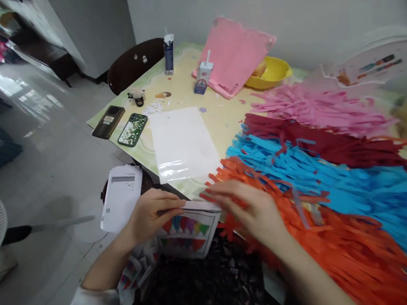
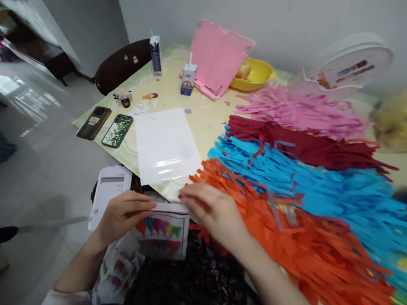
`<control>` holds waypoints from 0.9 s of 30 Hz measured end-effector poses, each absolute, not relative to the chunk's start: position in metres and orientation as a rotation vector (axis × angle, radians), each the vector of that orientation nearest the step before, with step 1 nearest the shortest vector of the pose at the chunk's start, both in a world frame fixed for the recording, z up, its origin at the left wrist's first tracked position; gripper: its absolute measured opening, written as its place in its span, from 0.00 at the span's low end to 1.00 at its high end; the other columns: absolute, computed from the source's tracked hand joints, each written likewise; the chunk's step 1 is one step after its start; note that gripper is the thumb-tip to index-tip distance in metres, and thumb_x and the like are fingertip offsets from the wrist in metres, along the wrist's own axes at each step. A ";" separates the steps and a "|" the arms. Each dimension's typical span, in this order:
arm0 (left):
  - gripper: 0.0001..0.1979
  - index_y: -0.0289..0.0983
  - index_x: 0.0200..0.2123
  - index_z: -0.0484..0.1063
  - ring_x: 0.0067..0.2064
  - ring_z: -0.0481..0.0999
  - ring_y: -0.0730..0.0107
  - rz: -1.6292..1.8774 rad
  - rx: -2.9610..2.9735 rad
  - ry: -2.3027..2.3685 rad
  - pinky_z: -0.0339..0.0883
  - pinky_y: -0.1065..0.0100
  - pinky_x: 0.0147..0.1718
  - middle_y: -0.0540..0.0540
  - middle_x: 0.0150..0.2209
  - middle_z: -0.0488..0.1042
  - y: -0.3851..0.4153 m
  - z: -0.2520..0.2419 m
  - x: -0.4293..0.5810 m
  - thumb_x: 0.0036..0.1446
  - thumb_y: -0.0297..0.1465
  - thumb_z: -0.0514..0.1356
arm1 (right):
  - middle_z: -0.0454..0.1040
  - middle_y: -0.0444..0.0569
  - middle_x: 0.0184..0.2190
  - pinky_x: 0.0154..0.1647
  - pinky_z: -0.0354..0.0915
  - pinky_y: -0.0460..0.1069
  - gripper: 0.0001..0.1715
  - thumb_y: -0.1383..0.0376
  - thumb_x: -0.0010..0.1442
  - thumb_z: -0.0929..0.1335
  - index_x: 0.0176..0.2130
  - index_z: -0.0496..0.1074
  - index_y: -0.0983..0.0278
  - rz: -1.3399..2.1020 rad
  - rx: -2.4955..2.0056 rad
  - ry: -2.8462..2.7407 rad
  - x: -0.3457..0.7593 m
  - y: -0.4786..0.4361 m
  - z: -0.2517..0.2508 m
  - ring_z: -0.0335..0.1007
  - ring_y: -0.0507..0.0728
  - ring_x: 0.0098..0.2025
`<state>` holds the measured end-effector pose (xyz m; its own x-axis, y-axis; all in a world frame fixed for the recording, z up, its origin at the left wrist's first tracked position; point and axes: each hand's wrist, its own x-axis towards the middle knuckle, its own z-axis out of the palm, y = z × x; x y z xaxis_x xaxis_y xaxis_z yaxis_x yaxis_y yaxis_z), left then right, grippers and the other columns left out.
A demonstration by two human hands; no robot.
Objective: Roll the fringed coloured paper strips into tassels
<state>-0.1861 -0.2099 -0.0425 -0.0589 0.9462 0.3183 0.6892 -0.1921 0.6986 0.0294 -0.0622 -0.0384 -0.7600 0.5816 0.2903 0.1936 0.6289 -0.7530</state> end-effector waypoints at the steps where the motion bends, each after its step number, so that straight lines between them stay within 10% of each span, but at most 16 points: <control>1: 0.09 0.41 0.42 0.81 0.40 0.81 0.70 1.070 1.939 1.742 0.71 0.67 0.46 0.47 0.39 0.83 -0.209 -0.041 -0.194 0.63 0.34 0.62 | 0.81 0.50 0.40 0.44 0.74 0.52 0.08 0.64 0.65 0.68 0.43 0.76 0.61 0.945 -0.682 -2.346 0.021 -0.052 -0.035 0.80 0.57 0.41; 9: 0.06 0.42 0.40 0.81 0.44 0.81 0.71 0.520 1.911 1.487 0.39 0.54 0.70 0.51 0.41 0.84 -0.168 -0.053 -0.244 0.62 0.33 0.63 | 0.75 0.55 0.43 0.41 0.72 0.54 0.16 0.70 0.58 0.65 0.47 0.65 0.63 0.985 -0.593 -2.542 -0.100 -0.004 -0.072 0.76 0.60 0.41; 27: 0.07 0.40 0.38 0.82 0.39 0.83 0.71 0.691 1.679 1.425 0.36 0.54 0.71 0.50 0.38 0.84 -0.163 -0.083 -0.251 0.59 0.35 0.65 | 0.68 0.56 0.44 0.43 0.66 0.52 0.16 0.77 0.58 0.58 0.44 0.64 0.64 0.641 -0.522 -2.693 -0.154 -0.008 -0.102 0.68 0.60 0.41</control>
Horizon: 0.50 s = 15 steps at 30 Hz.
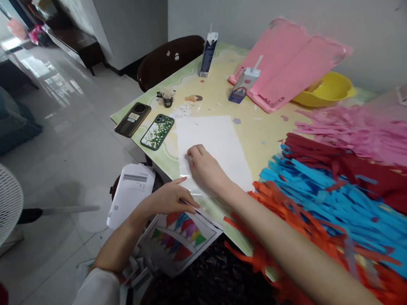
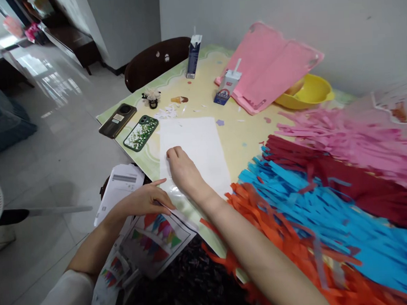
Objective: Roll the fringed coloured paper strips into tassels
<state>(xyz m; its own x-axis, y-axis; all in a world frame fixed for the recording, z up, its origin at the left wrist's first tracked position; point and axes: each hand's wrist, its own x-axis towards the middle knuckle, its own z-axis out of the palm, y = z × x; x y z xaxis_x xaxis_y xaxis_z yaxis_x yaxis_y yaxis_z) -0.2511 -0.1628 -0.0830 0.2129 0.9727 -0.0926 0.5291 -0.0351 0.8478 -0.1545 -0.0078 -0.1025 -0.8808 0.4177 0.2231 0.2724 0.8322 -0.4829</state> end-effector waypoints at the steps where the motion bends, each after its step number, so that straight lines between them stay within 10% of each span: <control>1: 0.07 0.40 0.38 0.82 0.39 0.82 0.71 0.693 1.684 1.424 0.36 0.54 0.71 0.50 0.38 0.84 -0.163 -0.083 -0.251 0.59 0.35 0.66 | 0.68 0.56 0.44 0.43 0.66 0.52 0.17 0.78 0.58 0.58 0.44 0.64 0.64 0.659 -0.488 -2.705 -0.155 -0.008 -0.103 0.68 0.60 0.42; 15: 0.06 0.39 0.38 0.82 0.41 0.83 0.72 0.667 1.659 1.445 0.34 0.56 0.71 0.49 0.38 0.84 -0.165 -0.081 -0.249 0.59 0.34 0.66 | 0.72 0.61 0.48 0.51 0.69 0.57 0.16 0.72 0.60 0.64 0.49 0.70 0.69 0.666 -0.480 -2.752 -0.128 0.007 -0.103 0.71 0.63 0.49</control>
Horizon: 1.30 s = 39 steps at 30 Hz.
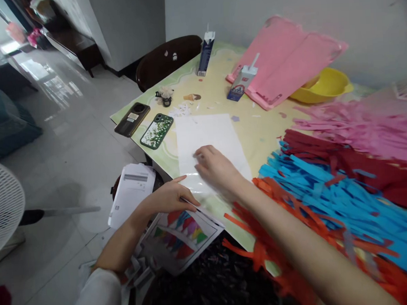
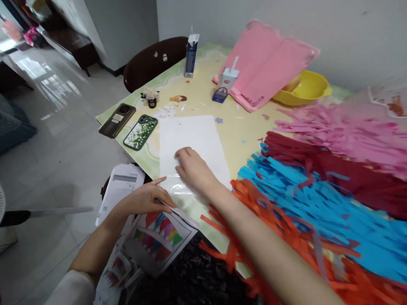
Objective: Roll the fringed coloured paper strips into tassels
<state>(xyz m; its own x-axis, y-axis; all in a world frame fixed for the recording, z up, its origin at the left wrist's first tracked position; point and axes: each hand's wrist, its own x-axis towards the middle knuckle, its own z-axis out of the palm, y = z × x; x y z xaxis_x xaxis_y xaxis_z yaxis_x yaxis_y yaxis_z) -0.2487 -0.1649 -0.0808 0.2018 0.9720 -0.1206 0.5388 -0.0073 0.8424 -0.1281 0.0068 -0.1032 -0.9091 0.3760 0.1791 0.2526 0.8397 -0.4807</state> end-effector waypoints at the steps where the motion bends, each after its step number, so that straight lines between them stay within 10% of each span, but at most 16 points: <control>1: 0.06 0.40 0.38 0.82 0.40 0.83 0.73 0.676 1.656 1.444 0.35 0.56 0.71 0.50 0.38 0.84 -0.166 -0.081 -0.249 0.59 0.34 0.66 | 0.72 0.63 0.51 0.54 0.68 0.60 0.16 0.70 0.61 0.65 0.49 0.71 0.69 0.623 -0.457 -2.774 -0.116 0.011 -0.104 0.71 0.65 0.52; 7: 0.07 0.42 0.39 0.82 0.42 0.82 0.72 0.639 1.714 1.423 0.36 0.53 0.71 0.51 0.38 0.84 -0.177 -0.078 -0.247 0.61 0.36 0.64 | 0.62 0.67 0.66 0.64 0.62 0.66 0.25 0.63 0.69 0.62 0.61 0.67 0.71 0.441 -0.224 -2.919 -0.056 -0.005 -0.115 0.56 0.69 0.69; 20: 0.05 0.42 0.37 0.82 0.42 0.82 0.71 0.646 1.741 1.308 0.30 0.54 0.72 0.51 0.38 0.84 -0.154 -0.066 -0.228 0.61 0.33 0.64 | 0.59 0.69 0.67 0.64 0.62 0.68 0.26 0.67 0.69 0.60 0.63 0.65 0.73 0.445 -0.233 -2.895 -0.043 -0.028 -0.116 0.51 0.70 0.71; 28: 0.06 0.43 0.38 0.82 0.41 0.82 0.71 0.639 1.689 1.327 0.32 0.53 0.71 0.52 0.37 0.84 -0.152 -0.075 -0.230 0.61 0.35 0.64 | 0.73 0.61 0.51 0.51 0.72 0.59 0.19 0.70 0.63 0.63 0.53 0.69 0.67 0.743 -0.544 -2.732 -0.075 0.005 -0.098 0.73 0.63 0.51; 39: 0.06 0.41 0.38 0.82 0.42 0.83 0.71 0.614 1.700 1.354 0.32 0.55 0.71 0.51 0.38 0.84 -0.151 -0.077 -0.229 0.61 0.35 0.65 | 0.69 0.60 0.44 0.44 0.66 0.56 0.19 0.77 0.62 0.56 0.48 0.67 0.67 0.499 -0.700 -2.758 -0.125 0.012 -0.096 0.67 0.64 0.42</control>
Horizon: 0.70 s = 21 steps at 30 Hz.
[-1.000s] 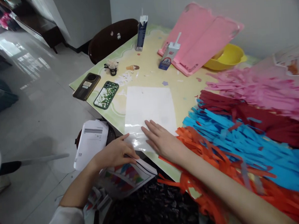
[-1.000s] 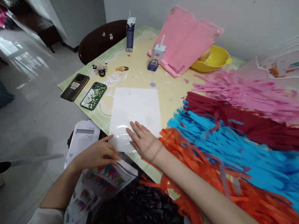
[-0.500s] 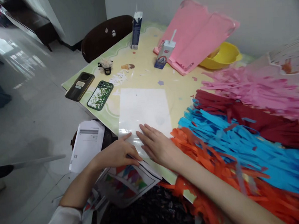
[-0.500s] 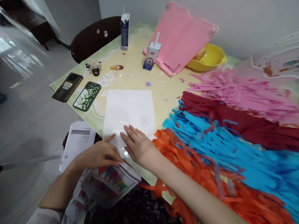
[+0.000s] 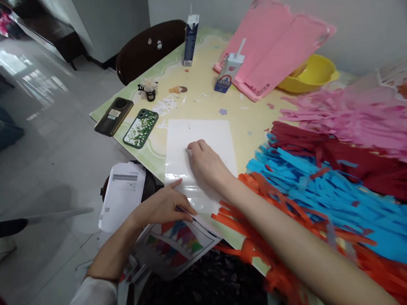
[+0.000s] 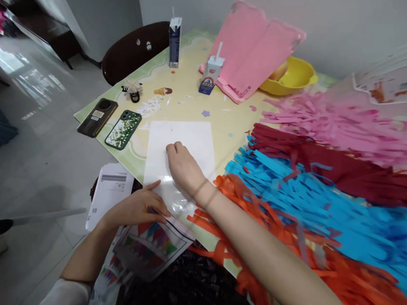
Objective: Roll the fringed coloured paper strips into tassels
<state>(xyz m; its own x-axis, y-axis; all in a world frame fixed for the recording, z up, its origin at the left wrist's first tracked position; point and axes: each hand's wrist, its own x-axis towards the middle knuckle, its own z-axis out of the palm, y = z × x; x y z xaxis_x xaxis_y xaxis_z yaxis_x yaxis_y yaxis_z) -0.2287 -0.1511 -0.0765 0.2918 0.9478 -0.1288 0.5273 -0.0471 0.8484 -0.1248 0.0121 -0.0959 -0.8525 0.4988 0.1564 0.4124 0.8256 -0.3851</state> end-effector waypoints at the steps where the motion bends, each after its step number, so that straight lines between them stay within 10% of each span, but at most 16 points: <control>1: 0.06 0.41 0.38 0.82 0.42 0.83 0.71 0.617 1.701 1.352 0.33 0.55 0.71 0.51 0.38 0.84 -0.151 -0.077 -0.229 0.61 0.35 0.64 | 0.69 0.60 0.44 0.44 0.65 0.55 0.19 0.77 0.62 0.56 0.47 0.67 0.67 0.494 -0.714 -2.770 -0.126 0.013 -0.096 0.67 0.64 0.41; 10: 0.06 0.41 0.39 0.82 0.42 0.82 0.71 0.586 1.655 1.379 0.33 0.54 0.72 0.51 0.38 0.84 -0.150 -0.072 -0.229 0.59 0.34 0.66 | 0.74 0.56 0.36 0.44 0.64 0.55 0.16 0.77 0.59 0.60 0.42 0.69 0.65 0.578 -0.568 -2.782 -0.124 0.026 -0.094 0.67 0.63 0.41; 17: 0.07 0.39 0.39 0.82 0.42 0.82 0.71 0.634 1.671 1.321 0.33 0.52 0.71 0.49 0.39 0.84 -0.151 -0.074 -0.234 0.57 0.32 0.67 | 0.73 0.39 0.29 0.36 0.65 0.48 0.18 0.69 0.52 0.72 0.43 0.68 0.58 1.153 -0.769 -1.682 -0.044 0.041 -0.041 0.70 0.52 0.32; 21: 0.07 0.40 0.41 0.82 0.42 0.82 0.70 0.797 1.807 1.208 0.61 0.63 0.63 0.47 0.40 0.83 -0.166 -0.053 -0.226 0.59 0.31 0.66 | 0.75 0.40 0.29 0.40 0.68 0.49 0.20 0.69 0.48 0.77 0.41 0.72 0.58 1.208 -0.847 -1.400 0.015 0.002 -0.019 0.72 0.52 0.33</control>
